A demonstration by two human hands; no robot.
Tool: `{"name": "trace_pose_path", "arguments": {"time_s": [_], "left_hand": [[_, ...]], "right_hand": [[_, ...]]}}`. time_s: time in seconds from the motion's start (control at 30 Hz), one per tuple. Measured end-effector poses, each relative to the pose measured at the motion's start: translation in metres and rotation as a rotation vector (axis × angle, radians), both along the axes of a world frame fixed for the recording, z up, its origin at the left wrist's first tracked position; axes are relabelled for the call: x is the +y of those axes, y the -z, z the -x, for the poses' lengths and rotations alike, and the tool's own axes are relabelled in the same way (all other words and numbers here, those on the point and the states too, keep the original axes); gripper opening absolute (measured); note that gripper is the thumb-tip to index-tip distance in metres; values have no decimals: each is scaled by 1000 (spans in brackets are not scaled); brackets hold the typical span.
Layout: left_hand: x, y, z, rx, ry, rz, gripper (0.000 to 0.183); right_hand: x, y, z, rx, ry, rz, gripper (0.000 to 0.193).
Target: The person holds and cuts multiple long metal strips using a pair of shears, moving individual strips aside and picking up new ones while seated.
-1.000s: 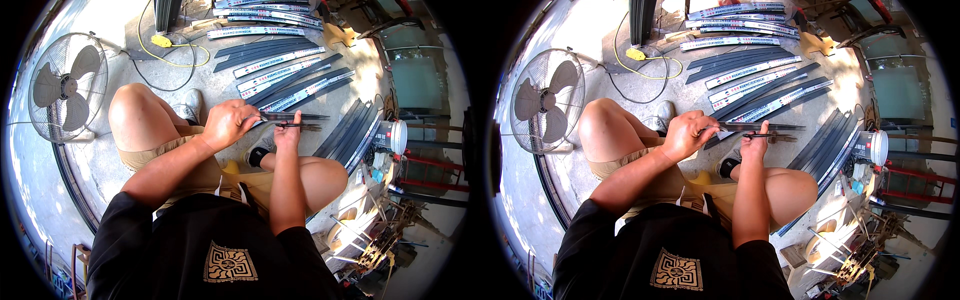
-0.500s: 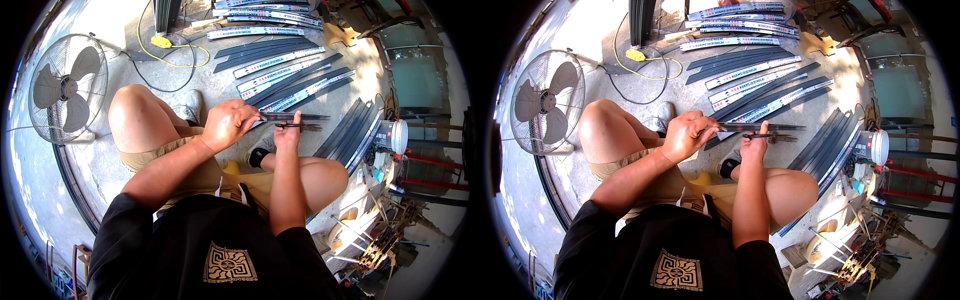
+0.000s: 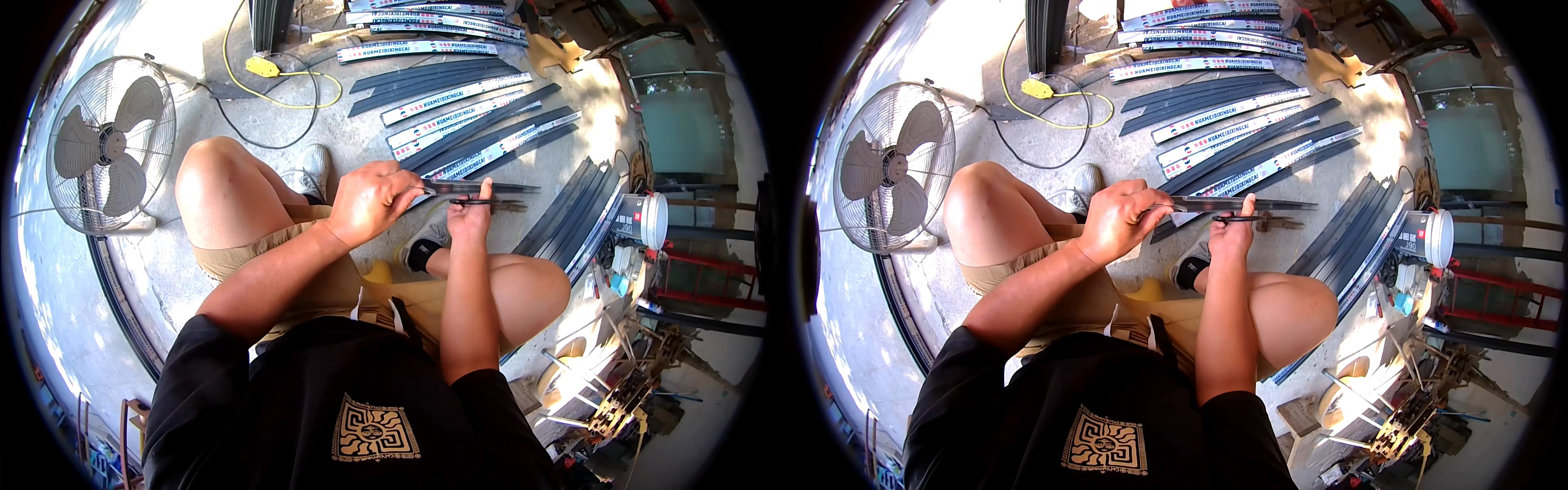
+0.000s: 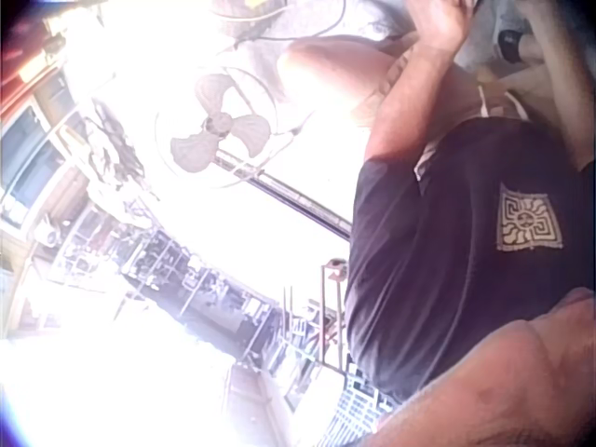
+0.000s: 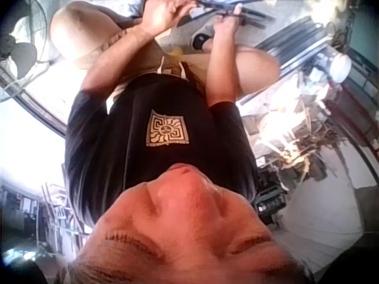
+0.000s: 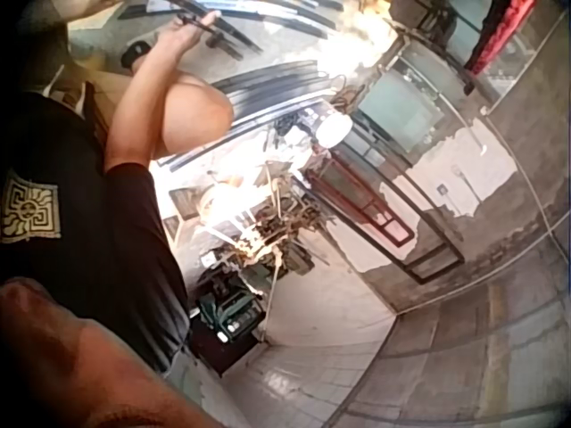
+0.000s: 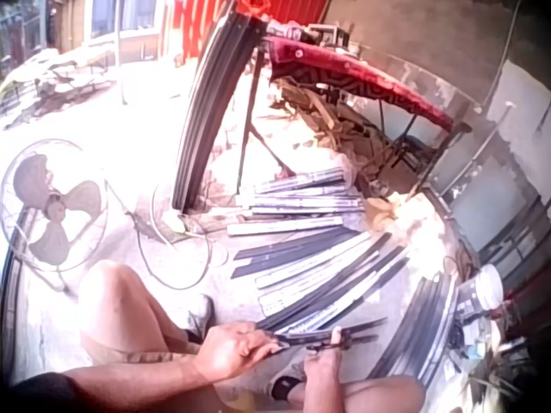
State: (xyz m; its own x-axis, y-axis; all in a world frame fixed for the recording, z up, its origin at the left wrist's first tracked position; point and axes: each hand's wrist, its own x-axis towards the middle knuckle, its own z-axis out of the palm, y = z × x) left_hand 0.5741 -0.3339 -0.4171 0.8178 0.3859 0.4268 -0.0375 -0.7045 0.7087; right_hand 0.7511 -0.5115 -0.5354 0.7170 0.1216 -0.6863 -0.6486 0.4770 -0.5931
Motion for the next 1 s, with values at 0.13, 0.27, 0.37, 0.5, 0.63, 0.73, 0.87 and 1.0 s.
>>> {"name": "trace_pose_path", "arguments": {"time_s": [0.13,0.27,0.37,0.5,0.63,0.73,0.87,1.0], "left_hand": [[0,0,1,9,5,4,11],[0,0,1,24,19,0,11],[0,-1,2,40,42,-30,11],[-2,1,2,33,60,-21,11],[-4,3,0,44,24,13,12],[-4,3,0,60,22,26,12],[-5,5,-1,61,65,7,13],[-12,12,-3,97,51,17,15]], "right_hand": [[1,-3,-1,1,-10,-25,41],[3,-9,1,0,5,-15,43],[3,-12,1,-8,-10,-22,44],[3,-13,1,16,-7,-13,45],[-4,-1,-1,-21,-37,-37,47],[-1,-3,0,11,-19,-27,43],[1,-4,2,10,-6,-3,41],[3,-2,4,-2,-6,-2,40]]}}
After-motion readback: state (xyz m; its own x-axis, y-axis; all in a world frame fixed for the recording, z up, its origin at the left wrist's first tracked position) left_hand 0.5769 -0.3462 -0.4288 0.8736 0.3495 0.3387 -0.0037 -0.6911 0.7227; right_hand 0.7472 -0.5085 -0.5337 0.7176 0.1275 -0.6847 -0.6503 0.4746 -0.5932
